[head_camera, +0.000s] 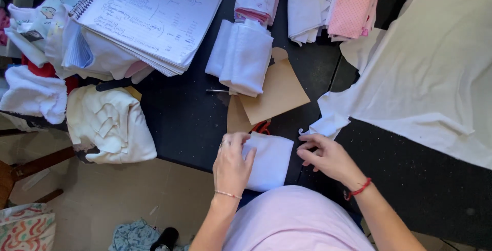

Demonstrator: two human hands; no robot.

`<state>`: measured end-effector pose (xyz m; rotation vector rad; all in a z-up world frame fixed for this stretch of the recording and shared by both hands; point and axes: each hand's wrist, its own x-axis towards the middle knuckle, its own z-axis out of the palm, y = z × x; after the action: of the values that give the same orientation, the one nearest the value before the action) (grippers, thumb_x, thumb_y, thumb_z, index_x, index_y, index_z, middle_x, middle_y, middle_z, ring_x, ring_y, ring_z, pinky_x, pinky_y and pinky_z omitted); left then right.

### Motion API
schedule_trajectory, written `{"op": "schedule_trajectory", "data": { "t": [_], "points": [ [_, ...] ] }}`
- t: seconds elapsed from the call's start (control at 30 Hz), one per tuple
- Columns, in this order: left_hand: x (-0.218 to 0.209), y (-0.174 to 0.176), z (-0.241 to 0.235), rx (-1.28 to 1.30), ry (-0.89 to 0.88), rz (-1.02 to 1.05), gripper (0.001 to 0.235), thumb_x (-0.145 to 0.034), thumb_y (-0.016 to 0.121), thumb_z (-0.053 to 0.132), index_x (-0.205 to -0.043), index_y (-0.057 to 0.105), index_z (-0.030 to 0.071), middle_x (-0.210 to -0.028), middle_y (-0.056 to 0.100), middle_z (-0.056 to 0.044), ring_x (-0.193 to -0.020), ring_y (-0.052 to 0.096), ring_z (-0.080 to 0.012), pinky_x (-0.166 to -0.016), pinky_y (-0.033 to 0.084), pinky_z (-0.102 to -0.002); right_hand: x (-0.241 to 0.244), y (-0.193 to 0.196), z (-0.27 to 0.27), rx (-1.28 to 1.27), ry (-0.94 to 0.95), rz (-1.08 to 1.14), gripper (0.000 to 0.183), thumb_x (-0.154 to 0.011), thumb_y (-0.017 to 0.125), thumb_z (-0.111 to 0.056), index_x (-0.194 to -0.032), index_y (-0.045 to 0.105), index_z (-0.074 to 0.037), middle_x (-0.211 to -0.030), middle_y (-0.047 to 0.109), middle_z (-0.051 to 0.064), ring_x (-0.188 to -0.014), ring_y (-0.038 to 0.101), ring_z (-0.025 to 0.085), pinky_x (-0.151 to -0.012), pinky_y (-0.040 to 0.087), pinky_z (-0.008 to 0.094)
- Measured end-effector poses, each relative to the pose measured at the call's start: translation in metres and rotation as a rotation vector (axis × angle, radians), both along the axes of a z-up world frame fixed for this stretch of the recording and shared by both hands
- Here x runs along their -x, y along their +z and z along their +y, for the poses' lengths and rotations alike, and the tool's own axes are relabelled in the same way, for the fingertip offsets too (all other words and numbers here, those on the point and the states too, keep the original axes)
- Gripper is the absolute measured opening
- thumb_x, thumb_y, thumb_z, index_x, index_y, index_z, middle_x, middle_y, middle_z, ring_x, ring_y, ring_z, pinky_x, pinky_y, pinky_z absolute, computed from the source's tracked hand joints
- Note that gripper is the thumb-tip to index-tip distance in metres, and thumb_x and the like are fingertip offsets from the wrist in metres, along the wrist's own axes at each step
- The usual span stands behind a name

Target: Cutting fabric with a rotary cutter and marking it using a cardboard template and pen

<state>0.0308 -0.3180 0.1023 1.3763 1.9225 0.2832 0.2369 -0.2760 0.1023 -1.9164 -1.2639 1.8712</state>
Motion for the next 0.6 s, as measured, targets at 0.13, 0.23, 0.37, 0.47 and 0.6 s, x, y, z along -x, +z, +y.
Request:
{"op": "schedule_trajectory", "data": {
  "t": [0.13, 0.23, 0.37, 0.47, 0.6],
  "points": [
    [-0.002, 0.001, -0.044, 0.099, 0.12, 0.118, 0.04, -0.071, 0.067, 0.023, -0.104, 0.044, 0.019, -0.091, 0.052, 0.001, -0.081, 0.06, -0.0186, -0.07, 0.051, -0.034, 0.019, -0.011, -0.018, -0.073, 0.215, -0.195, 0.039, -0.069, 0.066, -0.015, -0.106, 0.056, -0.009, -0.077, 0.066, 0.009, -0.06, 0.064, 0.016, -0.052, 0.05, 0.026],
    [-0.001, -0.028, -0.057, 0.11, 0.102, 0.128, 0.034, -0.069, 0.068, 0.029, -0.094, 0.046, 0.022, -0.074, 0.055, 0.006, -0.076, 0.059, -0.0187, -0.07, 0.049, -0.035, 0.024, -0.019, -0.023, -0.194, 0.293, -0.25, 0.042, -0.067, 0.066, -0.014, -0.107, 0.053, -0.016, -0.072, 0.063, 0.005, -0.059, 0.062, 0.016, -0.054, 0.049, 0.027],
    [-0.011, -0.045, -0.07, 0.045, 0.07, 0.18, 0.023, -0.068, 0.066, 0.03, -0.082, 0.05, 0.021, -0.068, 0.05, 0.005, -0.074, 0.057, -0.0189, -0.065, 0.048, -0.035, 0.024, -0.024, -0.028, -0.26, 0.309, -0.226, 0.038, -0.068, 0.064, -0.011, -0.104, 0.055, -0.013, -0.07, 0.059, 0.007, -0.057, 0.059, 0.017, -0.053, 0.049, 0.027],
    [-0.017, -0.039, -0.072, -0.321, 0.042, 0.326, 0.026, -0.062, 0.069, 0.017, -0.08, 0.05, 0.02, -0.067, 0.047, 0.001, -0.067, 0.055, -0.0222, -0.062, 0.045, -0.035, 0.024, -0.023, -0.033, -0.336, 0.286, -0.2, 0.036, -0.069, 0.065, -0.01, -0.103, 0.055, -0.01, -0.07, 0.058, 0.009, -0.057, 0.059, 0.02, -0.052, 0.048, 0.03],
    [-0.018, -0.043, -0.072, -0.627, -0.019, 0.396, 0.02, -0.071, 0.064, 0.012, -0.085, 0.055, 0.021, -0.077, 0.05, 0.003, -0.068, 0.053, -0.0155, -0.06, 0.044, -0.027, 0.023, -0.025, -0.042, -0.392, 0.225, -0.159, 0.032, -0.071, 0.064, -0.009, -0.102, 0.056, -0.008, -0.073, 0.058, 0.01, -0.059, 0.059, 0.019, -0.052, 0.049, 0.028]
  ]
}}
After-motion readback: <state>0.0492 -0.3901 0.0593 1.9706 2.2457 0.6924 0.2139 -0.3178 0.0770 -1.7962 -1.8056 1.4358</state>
